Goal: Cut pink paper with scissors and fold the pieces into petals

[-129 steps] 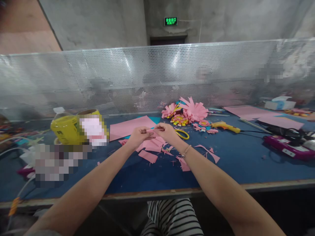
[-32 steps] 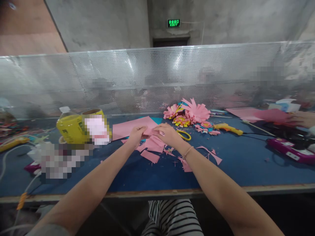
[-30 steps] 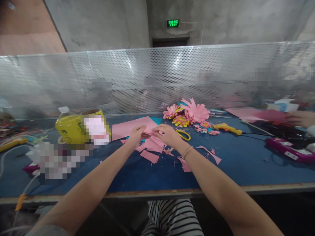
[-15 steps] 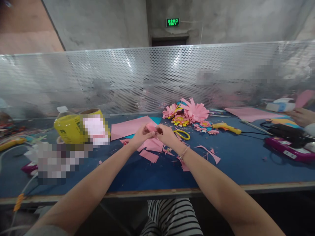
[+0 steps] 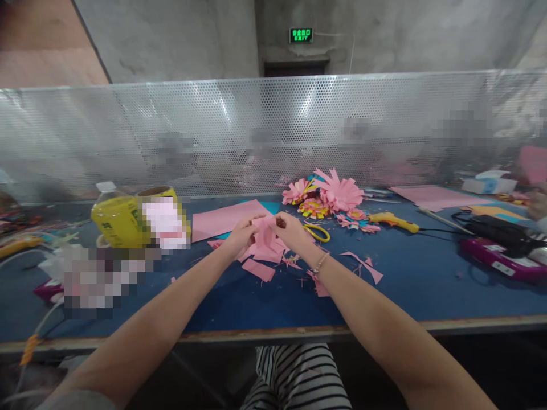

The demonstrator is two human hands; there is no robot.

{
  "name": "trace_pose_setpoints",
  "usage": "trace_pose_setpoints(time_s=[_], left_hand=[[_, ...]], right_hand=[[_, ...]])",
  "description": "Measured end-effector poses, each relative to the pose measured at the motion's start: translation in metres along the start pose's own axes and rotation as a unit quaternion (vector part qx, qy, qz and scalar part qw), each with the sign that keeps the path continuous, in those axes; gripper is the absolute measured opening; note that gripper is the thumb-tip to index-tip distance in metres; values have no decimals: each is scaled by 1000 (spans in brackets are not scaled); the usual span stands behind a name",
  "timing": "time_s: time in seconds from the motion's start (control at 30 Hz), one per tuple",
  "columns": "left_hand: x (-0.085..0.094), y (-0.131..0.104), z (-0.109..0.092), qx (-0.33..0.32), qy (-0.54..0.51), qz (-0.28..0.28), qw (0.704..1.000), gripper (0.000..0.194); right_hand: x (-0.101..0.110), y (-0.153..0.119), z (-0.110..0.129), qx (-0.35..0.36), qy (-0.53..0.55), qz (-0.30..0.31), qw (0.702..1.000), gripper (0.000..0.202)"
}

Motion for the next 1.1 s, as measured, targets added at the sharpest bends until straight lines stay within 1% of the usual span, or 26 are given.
trace_pose_setpoints(time_s=[0.07,0.17,0.27,0.33,0.43,0.6,0.77,0.9,1.03,1.1], left_hand=[[1,1,1,2,-5,10,1000,33],[1,1,2,12,-26,41,999,25],[0,0,2,11,-59,50,997,25],[-1,0,1,8,-85,51,995,26],[-1,0,1,15,-117,43,992,27],[1,-1,-1,33,-118,18,992,26],[2,-3,-3,29,-87,15,996,25],[2,-3,-2,35,-99,0,995,16],[5,-1,-3,33,-134,-12,990,14],[6,-1,-4,31,-152,-8,988,16]], right_hand=[[2,1,1,-14,41,-6,999,11],[4,1,1,-18,82,-22,996,11],[3,2,-1,-18,105,-6,994,11],[2,3,-2,-9,109,12,994,17],[0,3,-3,10,110,27,993,24],[-1,2,0,12,142,33,989,25],[-1,0,3,3,168,32,985,14],[-1,-1,1,-14,181,16,983,7],[-2,1,-2,-20,246,7,969,6],[-3,3,-3,-23,291,8,956,10]])
Point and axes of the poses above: each hand's wrist, its own y-axis towards the middle knuckle, its own x-axis out of the back of the hand, z = x × y, the point moved 2 cm from there along y, towards the middle knuckle, and after that the axes turned 12 degrees about z, right-handed, at the moved point
